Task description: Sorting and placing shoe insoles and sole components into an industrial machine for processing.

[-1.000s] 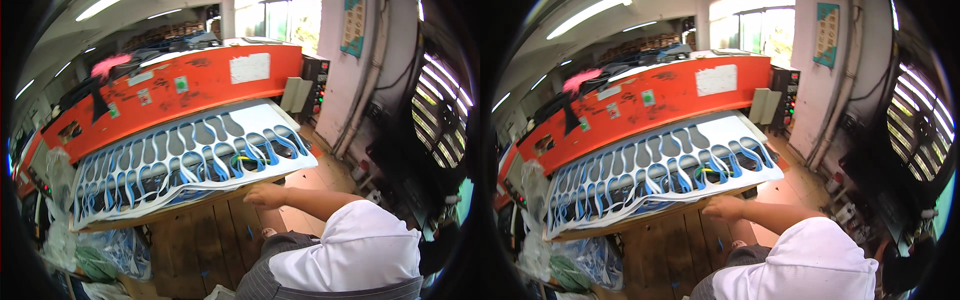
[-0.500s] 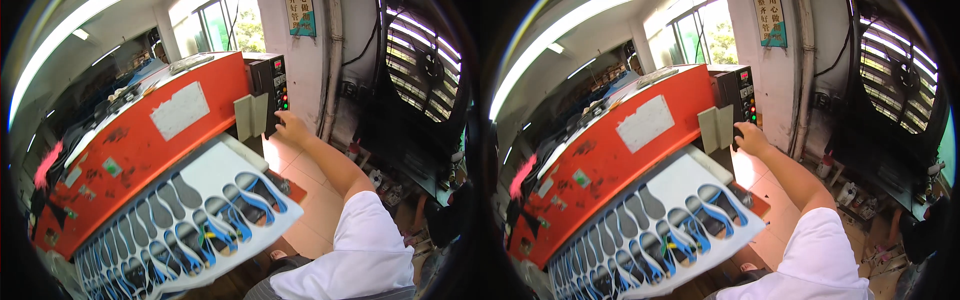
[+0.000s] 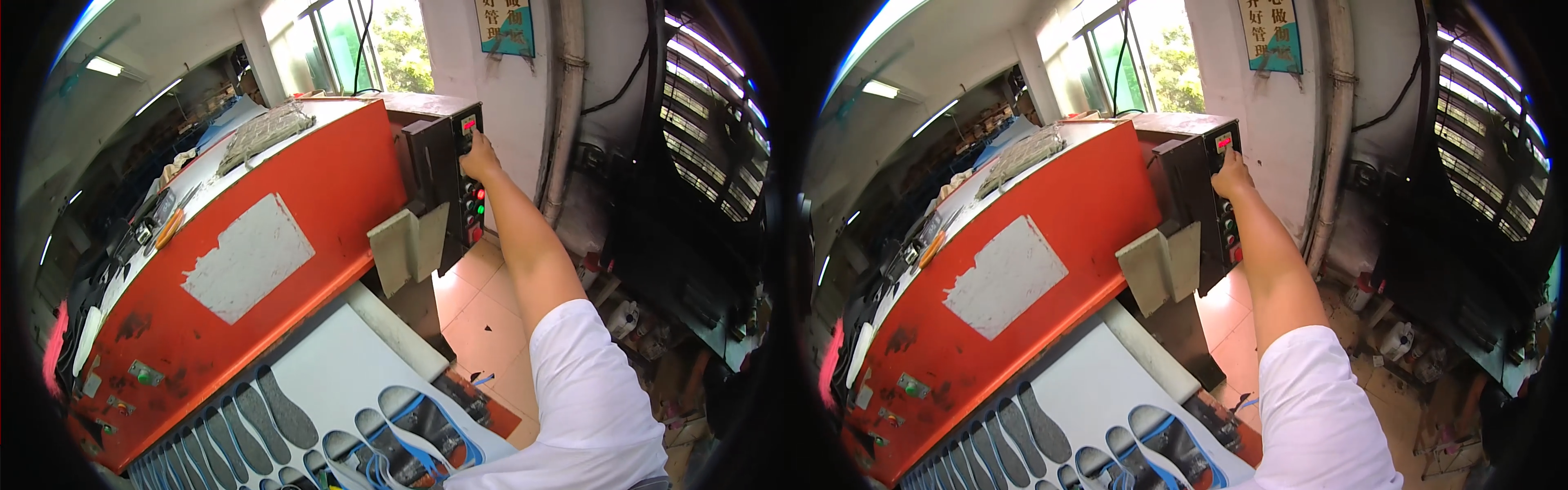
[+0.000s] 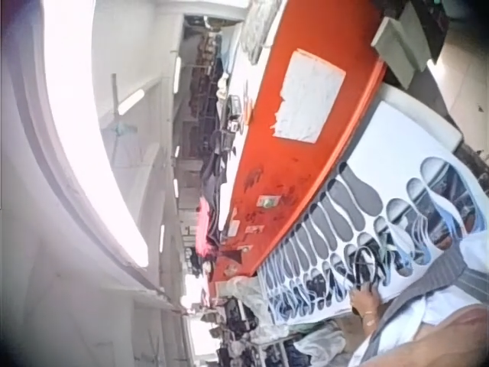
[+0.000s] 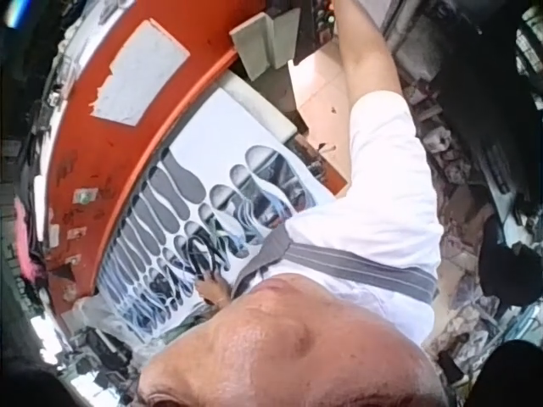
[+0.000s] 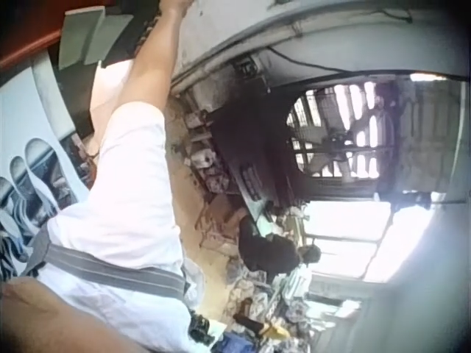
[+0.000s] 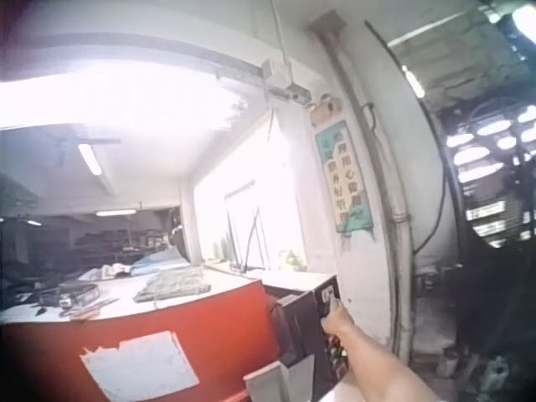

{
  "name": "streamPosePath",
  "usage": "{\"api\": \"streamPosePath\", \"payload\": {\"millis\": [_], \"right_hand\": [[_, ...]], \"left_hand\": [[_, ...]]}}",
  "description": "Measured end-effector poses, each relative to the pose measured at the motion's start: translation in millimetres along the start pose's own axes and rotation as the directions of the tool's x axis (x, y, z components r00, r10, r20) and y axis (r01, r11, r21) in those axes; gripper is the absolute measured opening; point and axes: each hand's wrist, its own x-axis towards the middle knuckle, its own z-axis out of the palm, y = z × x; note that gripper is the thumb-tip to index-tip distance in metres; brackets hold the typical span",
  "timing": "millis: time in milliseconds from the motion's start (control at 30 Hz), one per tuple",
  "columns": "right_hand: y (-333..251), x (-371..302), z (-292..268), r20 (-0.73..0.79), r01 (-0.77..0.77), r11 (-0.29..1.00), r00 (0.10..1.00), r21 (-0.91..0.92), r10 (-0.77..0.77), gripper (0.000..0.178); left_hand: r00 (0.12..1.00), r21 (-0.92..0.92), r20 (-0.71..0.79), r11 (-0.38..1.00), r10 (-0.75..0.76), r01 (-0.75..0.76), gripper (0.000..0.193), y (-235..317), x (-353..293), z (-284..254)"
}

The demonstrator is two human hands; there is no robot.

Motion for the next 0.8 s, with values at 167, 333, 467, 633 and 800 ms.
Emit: {"api": "streamPosePath", "payload": {"millis": [167, 333, 467, 633, 800], "right_hand": [[15, 28, 17, -0.01, 0.004, 0.999, 1.0, -0.037, -0.005, 0.074], [23, 24, 16, -0.093, 0.129, 0.987, 0.986, -0.096, -0.138, 0.066], [22, 26, 1, 0.012, 0.235, 0.928, 0.97, -0.288, -0.242, 0.058], [12, 28, -11, 0.162, 0.266, 0.86, 0.963, -0.435, -0.216, 0.057], [-25, 21, 12, -0.517, 0.27, 0.902, 0.747, -0.337, -0.417, 0.041]], "left_hand": [[0.997, -0.009, -0.065, 0.999, 0.047, -0.047, 0.032, 10, 6, -3], [1.0, -0.03, 0.014, 0.999, -0.017, 0.018, 0.037, 8, 10, -1], [0.987, -0.072, 0.126, 0.993, 0.097, -0.088, 0.044, 0, 19, -29], [0.872, -0.314, -0.295, 0.822, 0.391, -0.475, 0.04, 64, 68, -118], [0.27, -0.705, -0.63, -0.391, 0.728, -0.592, 0.023, 120, 62, -199]]}}
